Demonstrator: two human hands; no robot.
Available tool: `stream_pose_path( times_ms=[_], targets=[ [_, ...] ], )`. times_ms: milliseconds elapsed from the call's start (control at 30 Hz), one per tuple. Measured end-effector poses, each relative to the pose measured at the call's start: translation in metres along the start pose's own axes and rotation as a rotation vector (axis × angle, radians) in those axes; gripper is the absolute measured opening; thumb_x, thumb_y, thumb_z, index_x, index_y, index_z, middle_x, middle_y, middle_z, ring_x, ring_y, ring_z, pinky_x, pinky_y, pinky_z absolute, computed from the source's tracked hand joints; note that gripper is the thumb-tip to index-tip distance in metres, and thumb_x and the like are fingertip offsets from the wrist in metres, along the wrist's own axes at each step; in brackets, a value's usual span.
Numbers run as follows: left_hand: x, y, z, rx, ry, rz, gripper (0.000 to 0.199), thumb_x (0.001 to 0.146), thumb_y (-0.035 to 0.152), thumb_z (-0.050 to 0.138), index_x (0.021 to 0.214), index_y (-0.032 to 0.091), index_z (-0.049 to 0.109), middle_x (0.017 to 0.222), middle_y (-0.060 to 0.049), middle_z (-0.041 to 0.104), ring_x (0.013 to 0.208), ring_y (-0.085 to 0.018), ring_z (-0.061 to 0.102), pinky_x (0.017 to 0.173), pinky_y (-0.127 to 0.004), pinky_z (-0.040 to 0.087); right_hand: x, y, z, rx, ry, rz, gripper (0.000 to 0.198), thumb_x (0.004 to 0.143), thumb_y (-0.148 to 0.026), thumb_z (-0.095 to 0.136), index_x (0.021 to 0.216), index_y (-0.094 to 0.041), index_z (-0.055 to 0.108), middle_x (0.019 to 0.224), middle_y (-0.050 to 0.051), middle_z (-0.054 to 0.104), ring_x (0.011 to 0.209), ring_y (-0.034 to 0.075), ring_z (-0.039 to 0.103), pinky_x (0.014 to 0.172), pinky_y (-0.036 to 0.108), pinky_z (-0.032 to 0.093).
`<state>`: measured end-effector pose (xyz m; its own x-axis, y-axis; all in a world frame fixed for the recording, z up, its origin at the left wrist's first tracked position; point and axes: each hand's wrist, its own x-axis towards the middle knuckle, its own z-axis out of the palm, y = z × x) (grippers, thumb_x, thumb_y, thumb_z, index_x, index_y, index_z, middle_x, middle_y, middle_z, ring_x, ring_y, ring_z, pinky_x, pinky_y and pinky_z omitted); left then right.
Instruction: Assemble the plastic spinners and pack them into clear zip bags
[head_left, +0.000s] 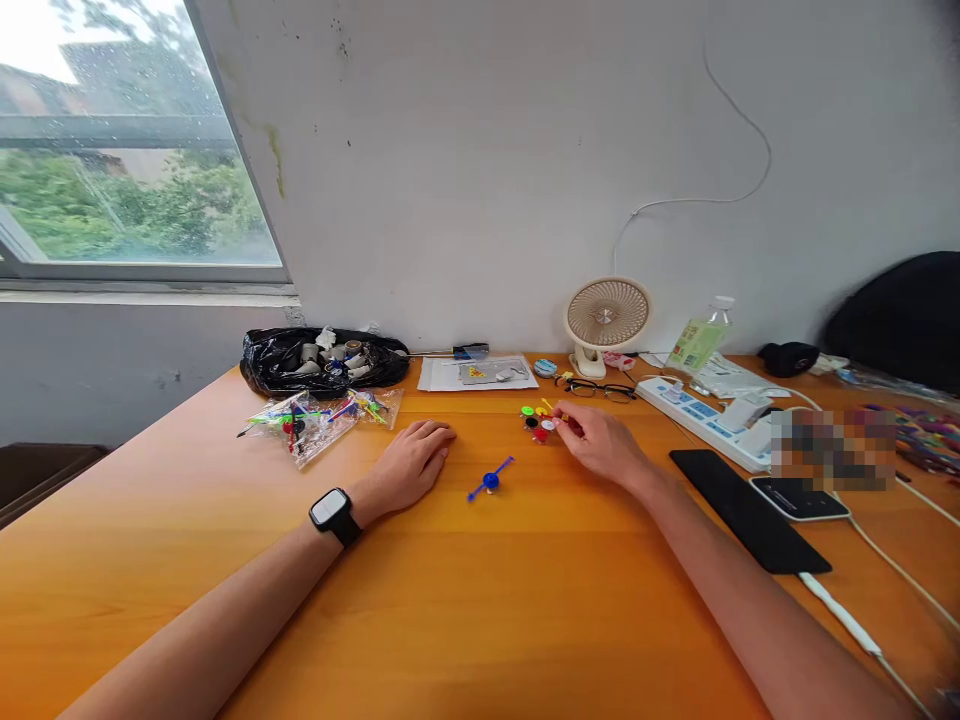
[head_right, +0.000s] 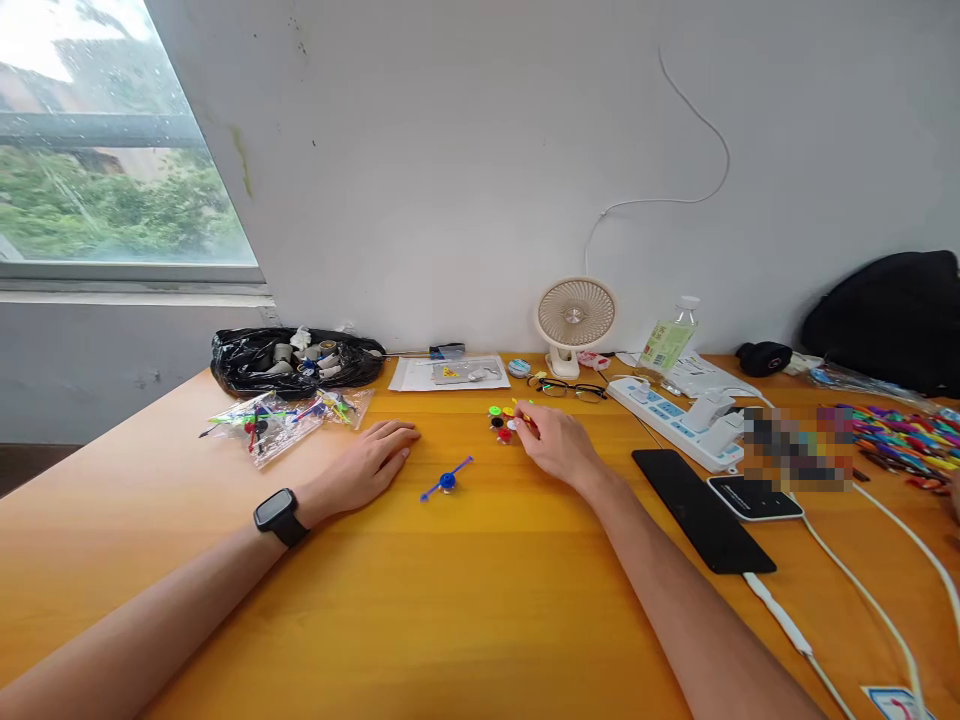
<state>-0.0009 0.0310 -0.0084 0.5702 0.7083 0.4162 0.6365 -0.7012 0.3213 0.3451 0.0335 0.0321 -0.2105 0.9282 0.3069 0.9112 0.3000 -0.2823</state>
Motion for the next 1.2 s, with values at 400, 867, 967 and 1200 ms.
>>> stream_pose_path(
  times_ms=[400, 867, 967, 1200],
  targets=[
    [0.0005, 0.0004, 0.0003, 0.015, -0.004, -0.006, 0.033, 0.107, 0.025, 0.041, 0.131, 0.024, 0.064, 0.133, -0.011, 0.067, 0.127, -0.028, 0.061, 0.113, -0.048, 0.05, -0.0017, 0.0019, 0.003, -0.154, -0.098, -0.01, 0.023, 0.105, -0.032, 0.052, 0.096, -0.022, 0.071, 0.083, 0.005, 0.072, 0.073, 0.021, 0.064, 0.06, 0.03, 0.025],
    [0.0002, 0.0013, -0.0001, 0.033, -0.017, -0.009, 0.033, 0.109, 0.025, 0.039, 0.132, 0.022, 0.062, 0.135, -0.011, 0.066, 0.128, -0.027, 0.06, 0.113, -0.047, 0.05, -0.0031, -0.0032, -0.0006, -0.137, -0.118, -0.036, 0.024, 0.105, -0.031, 0.053, 0.098, -0.022, 0.074, 0.086, 0.003, 0.074, 0.077, 0.019, 0.065, 0.062, 0.029, 0.027],
    [-0.0001, 0.0021, -0.0007, 0.032, -0.017, -0.012, 0.033, 0.108, 0.025, 0.04, 0.132, 0.023, 0.062, 0.136, -0.011, 0.065, 0.128, -0.027, 0.061, 0.113, -0.046, 0.05, -0.0034, -0.0049, -0.0008, -0.13, -0.13, -0.035, 0.026, 0.105, -0.03, 0.052, 0.097, -0.021, 0.075, 0.091, 0.004, 0.075, 0.08, 0.019, 0.065, 0.063, 0.029, 0.028],
    [-0.0004, 0.0011, -0.0003, 0.03, -0.008, 0.001, 0.032, 0.108, 0.024, 0.041, 0.131, 0.022, 0.063, 0.134, -0.011, 0.067, 0.127, -0.027, 0.061, 0.113, -0.046, 0.05, -0.0028, -0.0029, -0.0002, -0.127, -0.127, -0.035, 0.026, 0.105, -0.03, 0.052, 0.096, -0.022, 0.075, 0.089, 0.004, 0.074, 0.079, 0.019, 0.064, 0.063, 0.028, 0.026]
  ],
)
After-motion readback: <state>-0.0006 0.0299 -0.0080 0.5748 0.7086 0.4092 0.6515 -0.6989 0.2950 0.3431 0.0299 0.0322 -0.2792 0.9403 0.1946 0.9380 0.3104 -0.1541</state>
